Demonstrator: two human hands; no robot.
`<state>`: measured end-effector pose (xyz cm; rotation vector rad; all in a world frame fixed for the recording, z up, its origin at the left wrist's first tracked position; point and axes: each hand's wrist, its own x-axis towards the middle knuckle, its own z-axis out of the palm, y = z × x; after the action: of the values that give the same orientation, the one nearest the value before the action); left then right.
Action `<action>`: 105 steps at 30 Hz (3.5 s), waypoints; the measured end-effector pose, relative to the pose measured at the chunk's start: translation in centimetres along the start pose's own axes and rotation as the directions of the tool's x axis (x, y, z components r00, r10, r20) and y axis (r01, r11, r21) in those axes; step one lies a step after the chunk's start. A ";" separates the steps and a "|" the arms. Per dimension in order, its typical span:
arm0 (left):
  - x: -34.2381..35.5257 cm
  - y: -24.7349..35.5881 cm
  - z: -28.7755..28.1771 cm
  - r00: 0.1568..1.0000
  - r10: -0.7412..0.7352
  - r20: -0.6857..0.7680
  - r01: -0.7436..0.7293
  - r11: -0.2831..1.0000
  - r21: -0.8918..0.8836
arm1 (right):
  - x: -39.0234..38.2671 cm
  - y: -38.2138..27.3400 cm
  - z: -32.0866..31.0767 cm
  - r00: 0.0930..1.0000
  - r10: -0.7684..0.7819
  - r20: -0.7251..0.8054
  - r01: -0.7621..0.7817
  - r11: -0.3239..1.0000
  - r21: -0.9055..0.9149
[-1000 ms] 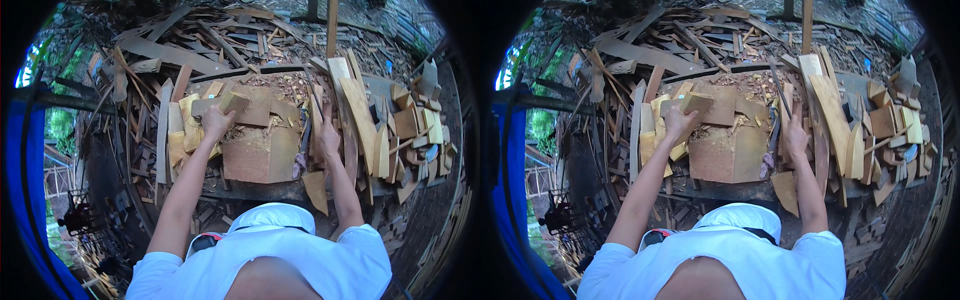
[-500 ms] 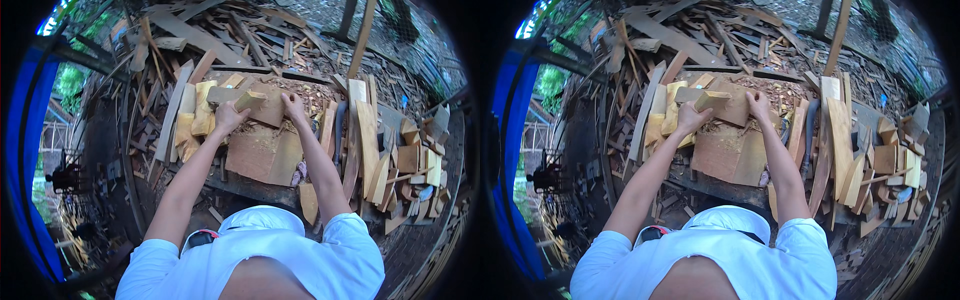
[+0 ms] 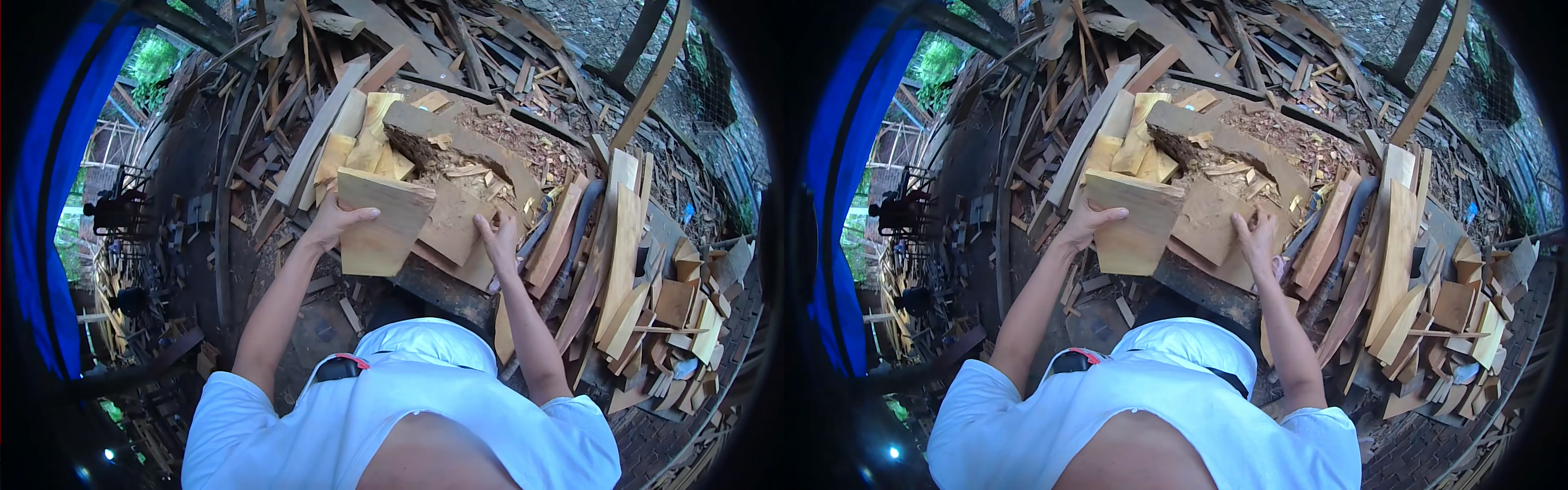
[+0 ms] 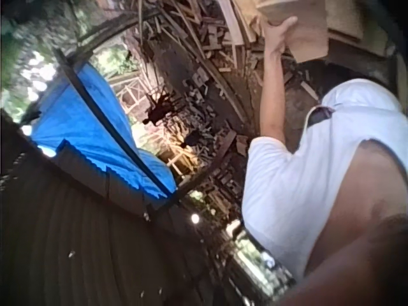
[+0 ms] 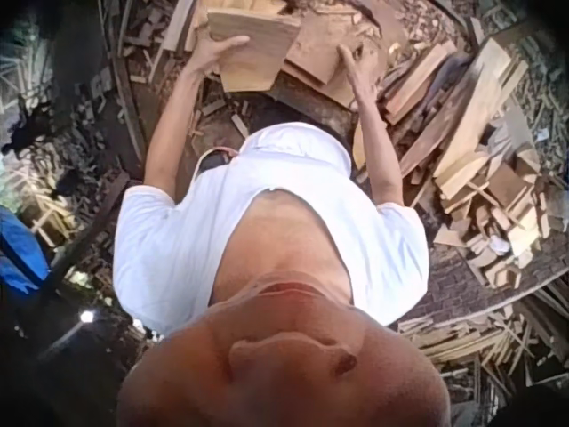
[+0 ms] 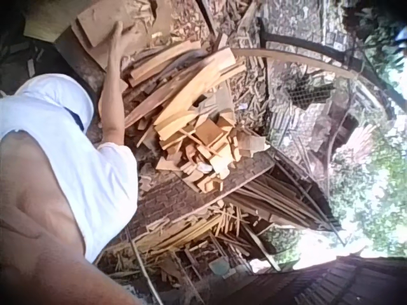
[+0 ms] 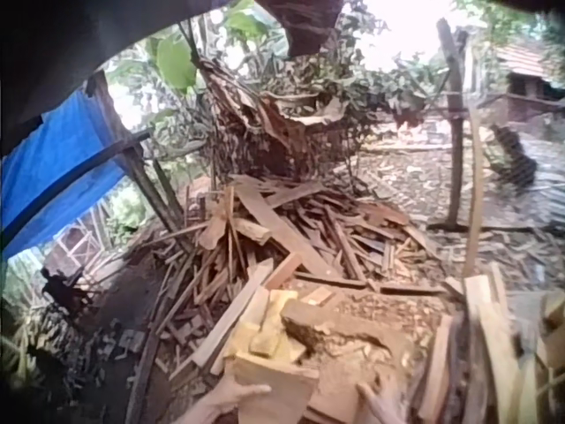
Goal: The person carves and shapes a piece of wood using a curved blade, shaving its edges while holding and turning the wooden block by hand.
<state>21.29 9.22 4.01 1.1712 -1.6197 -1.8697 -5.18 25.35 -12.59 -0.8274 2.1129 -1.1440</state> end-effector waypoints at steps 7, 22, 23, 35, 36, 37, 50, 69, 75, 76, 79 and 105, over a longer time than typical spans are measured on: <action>-0.2 -3.2 1.9 0.973 -0.208 0.102 0.226 0.947 -0.230 | -2.5 -7.1 -2.6 0.933 -0.355 0.063 0.328 0.909 0.258; 4.1 1.5 8.4 0.891 0.365 0.268 -0.436 0.852 0.289 | -7.6 -5.4 -0.1 0.901 -0.314 -0.300 0.238 0.935 -0.262; 1.7 4.1 8.5 0.889 0.277 0.365 -0.325 0.943 0.077 | -8.0 -5.5 -0.3 0.875 -0.381 -0.299 0.249 0.883 -0.397; -17.5 20.4 0.0 -0.443 0.639 0.629 -0.152 0.638 -0.755 | -10.3 -1.3 2.9 0.926 0.196 -0.322 -0.161 0.978 0.133; -17.4 20.3 -0.3 -0.499 0.615 0.610 -0.123 0.647 -0.753 | -10.2 -0.9 3.3 0.919 0.206 -0.335 -0.169 0.976 0.136; -17.5 20.2 -0.5 -0.553 0.591 0.587 -0.098 0.654 -0.750 | -10.0 -0.7 3.7 0.911 0.218 -0.350 -0.160 0.969 0.188; -19.4 18.3 -4.3 -0.480 0.686 0.547 0.079 0.654 -0.752 | -10.5 -3.0 3.7 0.873 0.347 -0.344 -0.130 0.844 0.521; -19.6 18.4 -5.8 -0.494 0.650 0.577 0.035 0.678 -0.734 | -15.5 -14.5 4.2 0.888 -0.045 -0.458 0.182 0.948 0.260; -17.9 18.6 -4.2 -0.509 0.674 0.535 0.016 0.629 -0.777 | -17.2 -18.4 1.0 0.817 -0.217 -0.535 0.335 0.933 0.134; -18.0 18.9 -4.0 -0.517 0.684 0.515 -0.009 0.598 -0.802 | -17.0 -18.8 0.7 0.775 -0.289 -0.562 0.417 0.902 0.111; -18.2 19.2 -3.4 -0.519 0.668 0.534 -0.022 0.614 -0.789 | -16.5 -18.8 -0.2 0.654 -0.564 -0.504 0.524 0.818 -0.237; -16.9 18.7 -0.3 -0.550 0.611 0.570 -0.136 0.607 -0.783 | -13.5 -1.3 1.0 0.937 0.200 -0.286 -0.120 0.954 0.274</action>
<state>27.08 17.17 27.24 -1.9144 -1.5510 -2.0037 4.34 34.36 -9.15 -0.3646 2.1706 -1.4930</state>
